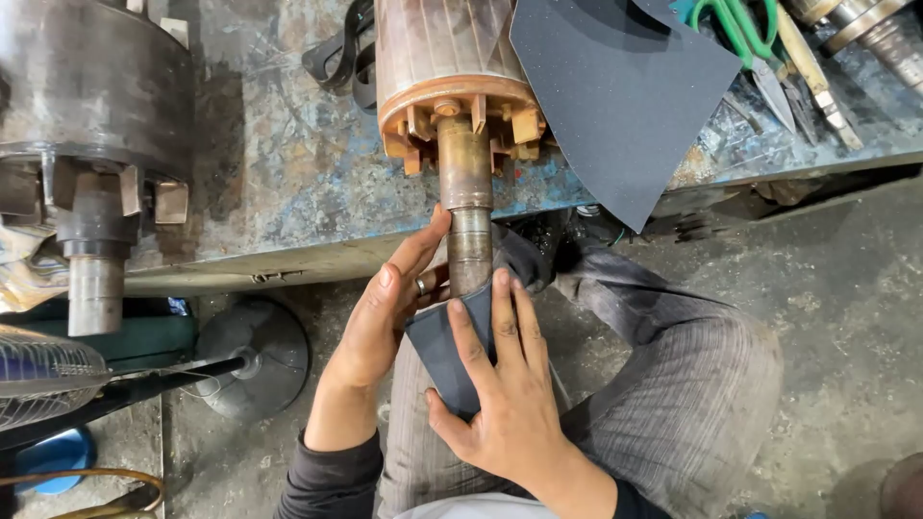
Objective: Cleaning and polishing a motor shaft using sandpaper on a workbench.
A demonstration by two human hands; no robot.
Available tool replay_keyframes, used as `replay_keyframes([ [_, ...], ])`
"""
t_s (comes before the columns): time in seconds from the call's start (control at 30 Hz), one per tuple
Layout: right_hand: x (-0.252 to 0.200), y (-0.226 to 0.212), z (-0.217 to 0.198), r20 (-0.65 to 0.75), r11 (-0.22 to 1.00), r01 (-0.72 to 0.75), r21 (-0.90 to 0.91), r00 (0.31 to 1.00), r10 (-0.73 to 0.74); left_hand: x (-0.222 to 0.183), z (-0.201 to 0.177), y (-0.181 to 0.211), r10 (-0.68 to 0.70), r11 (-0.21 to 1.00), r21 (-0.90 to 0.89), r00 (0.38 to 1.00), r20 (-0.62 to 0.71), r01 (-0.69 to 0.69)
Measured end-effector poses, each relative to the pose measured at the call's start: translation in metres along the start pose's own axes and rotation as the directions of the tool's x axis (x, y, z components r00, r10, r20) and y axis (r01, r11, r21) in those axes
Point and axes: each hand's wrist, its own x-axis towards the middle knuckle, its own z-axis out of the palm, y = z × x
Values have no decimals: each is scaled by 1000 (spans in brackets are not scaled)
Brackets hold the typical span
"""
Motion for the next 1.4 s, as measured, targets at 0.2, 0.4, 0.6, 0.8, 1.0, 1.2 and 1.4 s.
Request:
replay_keyframes([
  [0.2, 11, 21, -9, 87, 989, 138, -55, 987, -132, 1, -3, 1, -7, 999, 51, 1000, 4, 7],
  [0.4, 13, 33, -29, 174, 966, 256, -27, 953, -248, 2, -12, -10, -37, 999, -36, 999, -12, 36],
  [0.6, 41, 48, -46, 333, 895, 445, 8, 843, -422, 1, -6, -5, 65, 995, 77, 997, 40, -68],
  [0.8, 53, 67, -52, 423, 838, 544, 35, 752, -506, 6, 5, 4, -153, 985, 49, 970, -189, 164],
  [1.0, 44, 98, -62, 391, 848, 473, 240, 752, -531, 33, -4, -6, -284, 949, -215, 919, -273, 230],
  [1.2, 81, 71, -55, 389, 766, 610, 202, 668, -635, 83, -3, -35, -188, 634, -758, 981, 43, 155],
  [1.4, 53, 95, -59, 325, 827, 515, 227, 760, -562, 93, 13, -51, -200, 681, -726, 978, -61, 94],
])
